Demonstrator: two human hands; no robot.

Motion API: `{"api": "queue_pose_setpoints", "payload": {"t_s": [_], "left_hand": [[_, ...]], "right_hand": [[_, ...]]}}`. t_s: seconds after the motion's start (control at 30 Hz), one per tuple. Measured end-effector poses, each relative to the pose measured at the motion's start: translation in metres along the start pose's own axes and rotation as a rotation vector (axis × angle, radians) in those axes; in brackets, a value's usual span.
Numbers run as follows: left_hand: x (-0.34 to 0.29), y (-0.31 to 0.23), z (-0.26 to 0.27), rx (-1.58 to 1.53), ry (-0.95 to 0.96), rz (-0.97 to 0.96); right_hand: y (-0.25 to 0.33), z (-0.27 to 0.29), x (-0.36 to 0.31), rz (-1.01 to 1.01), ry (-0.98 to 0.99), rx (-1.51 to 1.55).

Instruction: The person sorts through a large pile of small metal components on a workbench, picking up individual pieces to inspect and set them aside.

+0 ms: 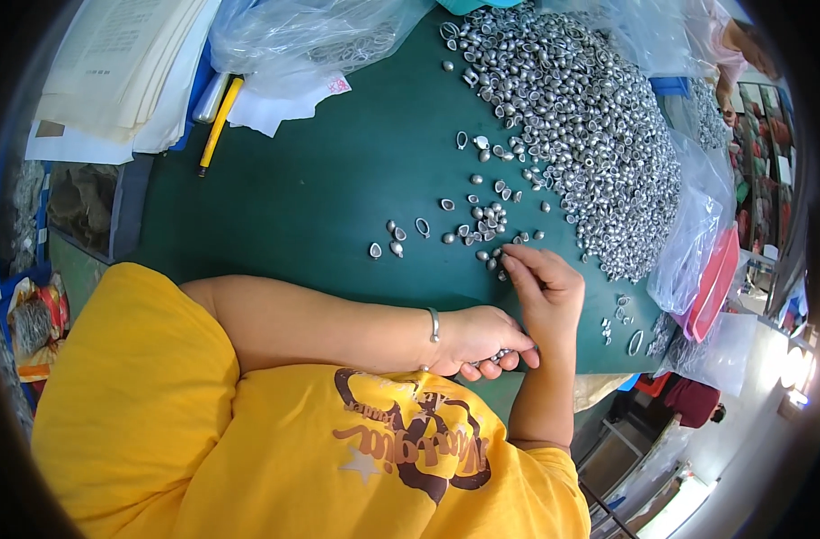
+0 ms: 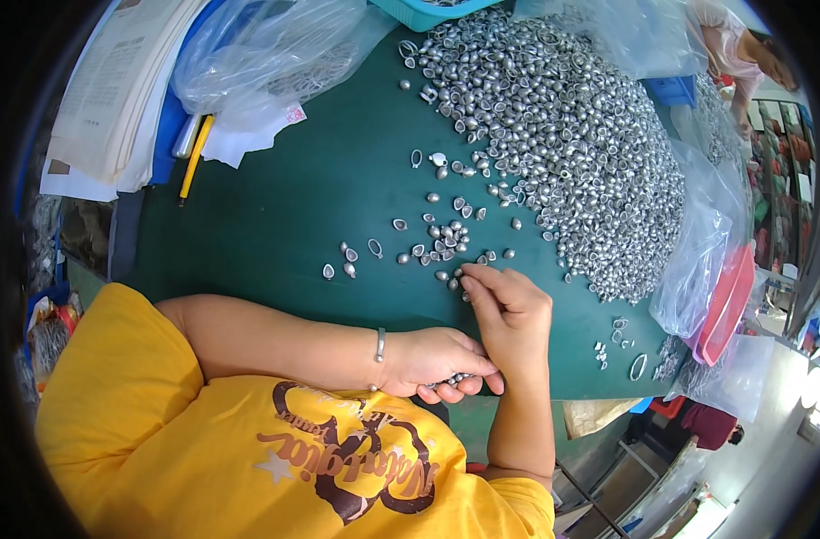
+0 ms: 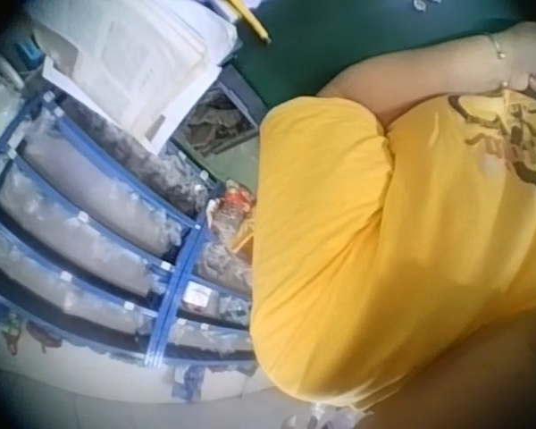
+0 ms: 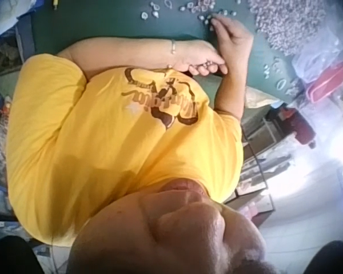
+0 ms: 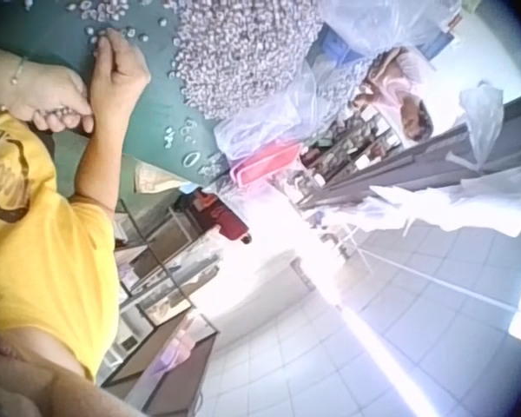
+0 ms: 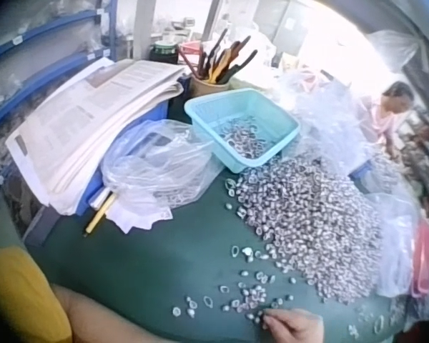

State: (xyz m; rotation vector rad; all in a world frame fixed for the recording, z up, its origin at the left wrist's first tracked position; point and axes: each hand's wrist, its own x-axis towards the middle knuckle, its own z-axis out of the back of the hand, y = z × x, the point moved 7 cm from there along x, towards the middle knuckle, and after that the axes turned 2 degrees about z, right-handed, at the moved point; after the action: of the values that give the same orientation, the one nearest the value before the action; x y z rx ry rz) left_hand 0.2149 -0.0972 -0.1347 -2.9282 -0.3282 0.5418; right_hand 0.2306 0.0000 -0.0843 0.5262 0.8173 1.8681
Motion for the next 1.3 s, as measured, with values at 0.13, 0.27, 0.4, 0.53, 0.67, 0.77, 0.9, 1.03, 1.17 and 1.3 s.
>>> {"api": "queue_pose_setpoints", "payload": {"t_s": [0.13,0.27,0.4,0.53,0.67,0.77,0.9,1.03,1.17,1.3], "left_hand": [[-0.002,0.000,0.002,-0.008,-0.023,0.003],[-0.004,-0.003,-0.001,-0.048,-0.016,-0.002],[-0.003,-0.003,0.001,-0.080,-0.011,-0.009],[-0.004,-0.003,0.000,-0.081,-0.019,0.000],[-0.005,-0.004,0.000,-0.094,-0.025,-0.012],[-0.005,-0.004,0.000,-0.092,-0.025,-0.014],[-0.005,-0.004,0.001,-0.095,-0.030,-0.017],[-0.004,-0.004,0.001,-0.098,-0.025,-0.023],[-0.003,-0.003,0.000,-0.066,-0.013,-0.039],[-0.004,-0.003,0.000,-0.056,-0.026,-0.061]], "right_hand": [[0.012,-0.010,0.005,0.174,0.027,-0.258],[-0.014,0.005,0.000,-0.101,-0.029,0.273],[-0.023,0.010,0.003,-0.189,0.004,1.445],[-0.046,0.019,-0.011,-0.347,-0.082,0.422],[-0.016,0.009,-0.006,0.012,-0.059,-0.094],[-0.019,0.015,-0.008,0.011,-0.030,-0.132],[-0.026,0.026,-0.012,-0.027,-0.133,-0.144],[-0.023,0.029,-0.013,-0.031,-0.118,-0.147],[-0.015,0.018,-0.012,0.091,-0.043,-0.158],[-0.020,0.024,-0.013,0.018,-0.050,-0.111]]}}
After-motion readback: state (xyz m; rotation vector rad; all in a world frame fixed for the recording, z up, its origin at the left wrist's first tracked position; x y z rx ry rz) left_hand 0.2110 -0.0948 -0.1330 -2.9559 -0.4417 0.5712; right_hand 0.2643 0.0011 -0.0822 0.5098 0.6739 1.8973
